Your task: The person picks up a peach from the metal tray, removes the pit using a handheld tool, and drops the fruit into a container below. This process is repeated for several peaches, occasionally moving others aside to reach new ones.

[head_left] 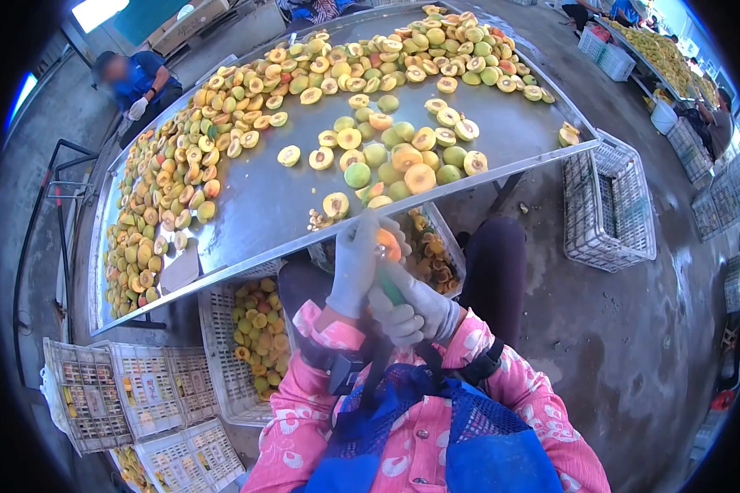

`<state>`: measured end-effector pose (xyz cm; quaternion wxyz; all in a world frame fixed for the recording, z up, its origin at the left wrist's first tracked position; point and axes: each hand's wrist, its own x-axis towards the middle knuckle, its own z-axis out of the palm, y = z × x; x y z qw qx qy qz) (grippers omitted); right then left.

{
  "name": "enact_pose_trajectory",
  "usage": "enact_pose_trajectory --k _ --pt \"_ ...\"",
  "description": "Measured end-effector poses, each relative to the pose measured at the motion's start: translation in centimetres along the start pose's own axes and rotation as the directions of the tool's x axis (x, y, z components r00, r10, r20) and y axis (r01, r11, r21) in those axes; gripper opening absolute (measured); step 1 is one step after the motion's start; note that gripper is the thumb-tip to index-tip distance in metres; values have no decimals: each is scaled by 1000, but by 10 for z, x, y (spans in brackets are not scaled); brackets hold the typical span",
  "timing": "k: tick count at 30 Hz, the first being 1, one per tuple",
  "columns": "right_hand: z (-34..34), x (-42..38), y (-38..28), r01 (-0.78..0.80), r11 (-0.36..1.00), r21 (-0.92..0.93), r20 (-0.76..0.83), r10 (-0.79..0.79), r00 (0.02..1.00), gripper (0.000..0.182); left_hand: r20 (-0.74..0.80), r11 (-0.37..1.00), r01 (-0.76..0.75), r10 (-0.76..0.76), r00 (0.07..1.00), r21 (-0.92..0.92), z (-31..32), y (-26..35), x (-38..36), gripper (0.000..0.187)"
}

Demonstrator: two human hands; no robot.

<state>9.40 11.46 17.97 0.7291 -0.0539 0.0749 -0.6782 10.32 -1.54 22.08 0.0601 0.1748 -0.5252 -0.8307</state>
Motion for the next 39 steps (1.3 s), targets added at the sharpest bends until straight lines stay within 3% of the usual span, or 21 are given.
enact_pose_trajectory --k 3,6,9,11,12,13,14,15,17,20,21,22,23,24,27,28,30,33,35,37,39 --pt "-16 4 4 -24 998 67 131 15 991 58 12 919 -258 267 964 299 -9 -14 7 49" --pt "-32 12 10 -58 985 160 203 25 979 59 172 956 -293 293 940 -31 -17 -26 11 46" --pt "-43 16 6 -53 971 234 244 -6 970 60 -19 979 -163 162 987 -122 -34 -50 24 44" --pt "-45 15 5 -47 992 117 236 18 972 60 -352 964 -249 200 914 -99 -55 -53 22 32" --pt "-44 14 2 -53 992 115 236 24 971 60 -297 720 -330 595 747 610 -75 -46 12 25" --pt "-41 13 -2 6 1000 -27 7 -5 1000 59 31 83 -169 813 581 982 -103 -37 -2 19" --pt "-40 12 -5 32 983 -178 -211 -70 975 58 -66 136 -86 826 560 987 -138 -31 -13 16" --pt "-43 14 -9 35 983 -179 -201 -72 977 58 -152 184 -9 835 529 983 -168 -24 -18 17" --pt "-55 19 -13 -155 867 -473 -652 -226 723 55 -317 234 249 869 380 940 -172 18 -43 17" --pt "-51 23 -11 -114 803 -585 -613 -346 711 46 -84 79 30 926 367 996 -158 19 -15 18" --pt "-46 24 -14 -128 706 -696 -586 -457 669 43 -175 202 -8 868 465 979 -146 4 10 24" --pt "-57 24 -11 -136 701 -700 -588 -458 667 43 -73 -8 120 749 659 993 -142 -7 33 36" --pt "-77 25 -4 -75 541 -838 -468 -641 609 40 1 -141 166 764 645 976 -147 -31 72 52" --pt "-89 24 0 -30 352 -936 -313 -786 533 38 -16 -130 152 708 706 980 -130 -31 95 63" --pt "-72 -13 -9 -149 302 -942 -331 -746 577 35 -66 -46 107 537 841 993 -118 -34 137 56" --pt "-58 -22 -11 -192 523 -830 -535 -653 536 33 -97 -61 134 414 905 989 -117 -29 145 52" --pt "-45 -29 -16 -125 639 -759 -609 -629 484 32 -138 -80 165 272 952 983 -114 -33 138 48" --pt "-24 -21 -20 1 687 -726 -619 -655 434 29 -93 64 71 482 871 995 -105 -25 117 39" --pt "-12 -8 -18 11 598 -801 -512 -695 505 20 -200 540 -119 496 845 833 -90 -23 85 33" --pt "-15 6 -6 126 531 -838 -355 -706 613 18 -139 812 -325 439 888 485 -76 -37 64 29" --pt "13 14 -5 2 450 -893 -369 -733 572 24 -61 939 -131 158 986 319 -40 -6 21 35"
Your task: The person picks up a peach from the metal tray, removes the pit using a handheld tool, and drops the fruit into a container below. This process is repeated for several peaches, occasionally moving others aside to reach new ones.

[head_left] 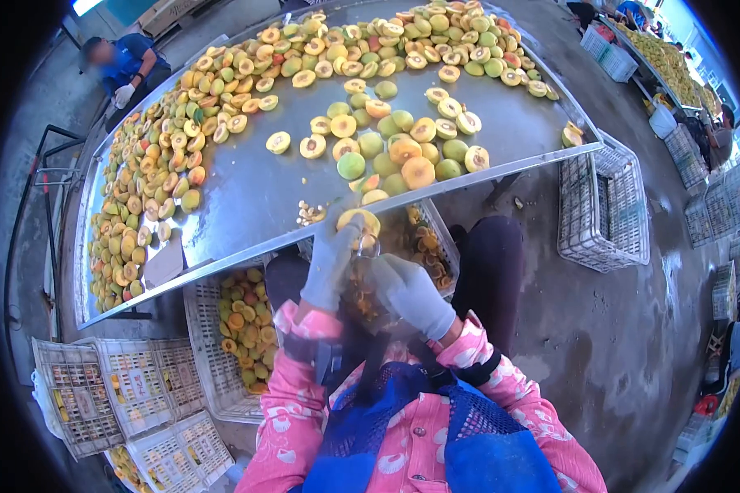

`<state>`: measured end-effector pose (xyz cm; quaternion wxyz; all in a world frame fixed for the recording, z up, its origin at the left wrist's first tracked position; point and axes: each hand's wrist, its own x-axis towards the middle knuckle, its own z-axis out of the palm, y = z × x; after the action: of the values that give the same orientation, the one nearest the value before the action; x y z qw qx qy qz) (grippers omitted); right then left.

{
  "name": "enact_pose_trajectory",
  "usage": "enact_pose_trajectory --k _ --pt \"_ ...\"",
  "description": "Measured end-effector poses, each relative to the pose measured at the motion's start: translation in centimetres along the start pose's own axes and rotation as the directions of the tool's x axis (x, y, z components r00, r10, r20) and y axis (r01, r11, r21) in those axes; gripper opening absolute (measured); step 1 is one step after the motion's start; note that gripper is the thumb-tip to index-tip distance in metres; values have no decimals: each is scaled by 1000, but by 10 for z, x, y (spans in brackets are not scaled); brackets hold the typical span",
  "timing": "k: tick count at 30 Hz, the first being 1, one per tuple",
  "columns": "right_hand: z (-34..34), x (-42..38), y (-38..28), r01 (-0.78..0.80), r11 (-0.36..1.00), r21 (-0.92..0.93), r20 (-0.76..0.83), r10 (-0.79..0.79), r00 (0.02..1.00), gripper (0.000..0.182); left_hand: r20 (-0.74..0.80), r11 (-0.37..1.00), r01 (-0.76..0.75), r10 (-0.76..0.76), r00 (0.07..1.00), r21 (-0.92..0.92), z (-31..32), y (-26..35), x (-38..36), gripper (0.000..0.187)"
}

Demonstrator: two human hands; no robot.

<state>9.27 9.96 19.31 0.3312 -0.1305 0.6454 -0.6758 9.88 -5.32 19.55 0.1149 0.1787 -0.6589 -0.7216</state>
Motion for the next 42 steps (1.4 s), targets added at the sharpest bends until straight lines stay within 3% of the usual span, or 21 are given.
enact_pose_trajectory --k 2,4,6,13,15,18,19,20,24,25,27,28,29,30,31,32,34,37,38,40,42 --pt "5 -2 -4 42 999 1 -61 -42 997 28 0 997 -17 17 1000 -76 6 -6 -7 37" --pt "8 -7 -4 80 997 3 -129 -79 988 31 -44 975 75 -86 995 -207 15 7 -15 40" --pt "8 -10 -1 193 981 7 -186 -188 964 36 -51 990 10 -18 999 -144 25 20 -22 45" --pt "10 -21 -5 255 965 58 -161 -243 957 37 -39 977 -131 127 991 -168 39 29 -33 49" --pt "12 -21 -4 215 945 246 -169 -177 970 39 -69 977 -119 108 992 -179 47 37 -37 52" --pt "11 -21 1 241 942 233 -165 -206 965 40 -36 977 -126 122 992 -173 48 32 -36 50" --pt "10 -20 0 134 941 309 -152 -90 984 41 -43 974 -92 85 995 -206 50 33 -37 47" --pt "9 -21 -2 145 940 309 -169 -96 981 41 -25 974 -91 88 996 -208 51 32 -36 47" --pt "-1 -25 -6 51 971 234 -116 -24 993 41 4 972 -186 189 982 -145 47 19 -33 39" --pt "1 -20 6 235 971 45 -131 -227 965 38 -26 954 -284 288 957 101 40 2 -28 26" --pt "0 -20 6 344 924 -164 -79 -360 930 34 23 638 -505 607 794 581 29 -19 -23 22" --pt "-2 -22 1 287 941 -177 -62 -302 951 33 -71 813 -400 470 880 422 32 -18 -21 22" --pt "-3 -10 21 491 716 -496 24 -554 832 16 -161 933 -276 316 935 231 34 -17 -18 28" --pt "-3 2 31 447 824 -348 58 -457 888 25 -50 908 -298 326 944 293 34 -5 -19 35" --pt "5 13 40 230 969 -96 26 -228 973 32 15 878 -362 376 926 312 26 -15 -10 43" --pt "0 3 24 34 992 124 87 -45 995 38 18 898 -370 377 926 239 41 9 -21 44" --pt "-10 -27 -21 -352 829 434 254 263 931 49 132 953 -282 266 955 115 22 -6 -6 35" --pt "-13 -9 2 -459 732 503 505 182 844 67 157 965 -235 216 964 113 33 4 -9 35" --pt "-13 -6 8 -450 730 514 495 177 851 67 168 968 -226 205 964 113 36 5 -9 35" --pt "-17 1 25 -596 519 613 710 -31 704 68 190 973 -206 184 965 106 40 6 -9 35" --pt "-17 15 43 -623 468 626 733 -81 675 68 212 977 -187 163 964 100 44 4 -8 35"
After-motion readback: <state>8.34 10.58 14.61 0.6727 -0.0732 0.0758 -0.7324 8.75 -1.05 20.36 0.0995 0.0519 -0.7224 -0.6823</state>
